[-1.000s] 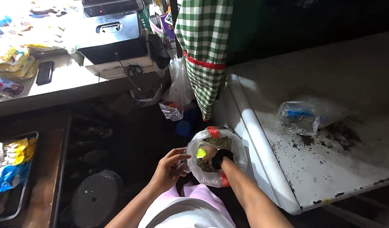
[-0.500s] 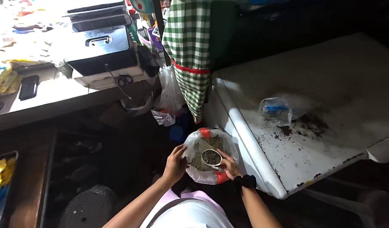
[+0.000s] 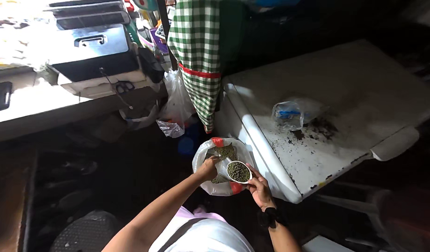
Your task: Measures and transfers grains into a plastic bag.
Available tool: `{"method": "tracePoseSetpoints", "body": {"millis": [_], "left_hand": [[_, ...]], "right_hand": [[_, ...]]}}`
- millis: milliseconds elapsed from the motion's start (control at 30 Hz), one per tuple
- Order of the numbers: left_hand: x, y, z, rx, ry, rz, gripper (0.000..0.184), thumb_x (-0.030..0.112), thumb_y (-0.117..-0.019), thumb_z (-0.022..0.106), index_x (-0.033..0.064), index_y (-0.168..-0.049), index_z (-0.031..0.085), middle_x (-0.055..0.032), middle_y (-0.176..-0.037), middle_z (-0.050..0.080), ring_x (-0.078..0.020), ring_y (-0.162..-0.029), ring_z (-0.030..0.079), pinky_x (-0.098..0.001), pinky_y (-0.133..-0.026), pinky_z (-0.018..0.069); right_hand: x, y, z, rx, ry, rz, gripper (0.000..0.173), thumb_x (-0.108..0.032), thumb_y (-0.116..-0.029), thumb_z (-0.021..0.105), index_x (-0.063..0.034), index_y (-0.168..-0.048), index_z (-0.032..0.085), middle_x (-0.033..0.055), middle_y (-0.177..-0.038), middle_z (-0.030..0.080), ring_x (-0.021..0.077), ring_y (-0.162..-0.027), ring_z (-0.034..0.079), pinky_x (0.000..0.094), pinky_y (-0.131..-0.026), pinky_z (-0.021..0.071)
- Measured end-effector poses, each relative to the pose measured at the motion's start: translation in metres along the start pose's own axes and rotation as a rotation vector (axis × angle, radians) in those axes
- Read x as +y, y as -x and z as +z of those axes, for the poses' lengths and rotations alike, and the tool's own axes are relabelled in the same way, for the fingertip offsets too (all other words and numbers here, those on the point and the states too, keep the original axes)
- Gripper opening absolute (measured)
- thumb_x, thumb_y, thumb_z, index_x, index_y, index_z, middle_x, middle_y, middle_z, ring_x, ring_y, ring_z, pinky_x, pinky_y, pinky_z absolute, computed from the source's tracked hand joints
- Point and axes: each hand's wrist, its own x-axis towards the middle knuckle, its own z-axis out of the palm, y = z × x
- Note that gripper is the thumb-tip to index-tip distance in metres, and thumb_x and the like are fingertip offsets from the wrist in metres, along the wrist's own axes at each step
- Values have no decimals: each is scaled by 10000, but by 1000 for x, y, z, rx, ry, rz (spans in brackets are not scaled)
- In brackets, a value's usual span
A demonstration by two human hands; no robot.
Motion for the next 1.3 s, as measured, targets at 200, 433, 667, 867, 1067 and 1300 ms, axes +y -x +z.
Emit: {"method": "tracePoseSetpoints", "body": {"millis": [200, 433, 667, 867, 1067, 1300], "left_hand": [[6, -10, -1, -43, 74, 16, 439, -78, -927, 562, 48, -1347, 584, -227, -1382, 552, -352, -1072, 674, -508, -892, 581], [7, -9, 1, -31, -91, 3, 367, -48, -907, 560, -68, -1261, 657, -233, -1460, 546, -354, -1362, 529, -479, -1137, 428], [4, -9, -5, -32, -49, 151, 557, -59, -851, 641, -52, -1403, 563, -196, -1578, 433, -308, -1424, 479, -448, -1159, 412], [2, -9, -6, 10, 43, 60, 613, -44, -855, 684, 7, -1441, 511, -244, -1442, 527, -374, -1251, 596, -500, -1034, 511], [2, -6, -8, 27, 12, -118, 401, -9, -908, 623, -48, -1306, 591, -269, -1307, 615, -404, -1237, 595, -538, -1065, 466], [-2, -4, -10, -70, -121, -234, 333, 31, -898, 634, -72, -1214, 662, -294, -1248, 645, -441, -1205, 611, -591, -1035, 468]], "right_hand": [[10, -5, 6, 44, 53, -13, 605, 73, -868, 469, 39, -1471, 482, 215, -1338, 610, 245, -970, 707, 400, -796, 623], [10, -15, 17, 59, 144, -6, 602, 68, -865, 499, 29, -1465, 500, 219, -1412, 562, 244, -943, 712, 390, -762, 626], [-2, -18, 32, 98, 304, -29, 592, 59, -872, 581, 25, -1460, 519, 230, -1433, 550, 259, -944, 712, 396, -767, 624], [-6, -20, 35, 104, 361, -22, 619, 57, -858, 614, 24, -1467, 512, 245, -1405, 555, 276, -957, 707, 410, -761, 626], [0, -21, 35, 97, 301, 12, 607, 82, -868, 582, 41, -1467, 496, 254, -1392, 556, 279, -950, 695, 415, -767, 615], [-3, -20, 37, 89, 299, 5, 600, 79, -867, 590, 37, -1460, 508, 254, -1357, 567, 269, -923, 693, 408, -756, 621]]}}
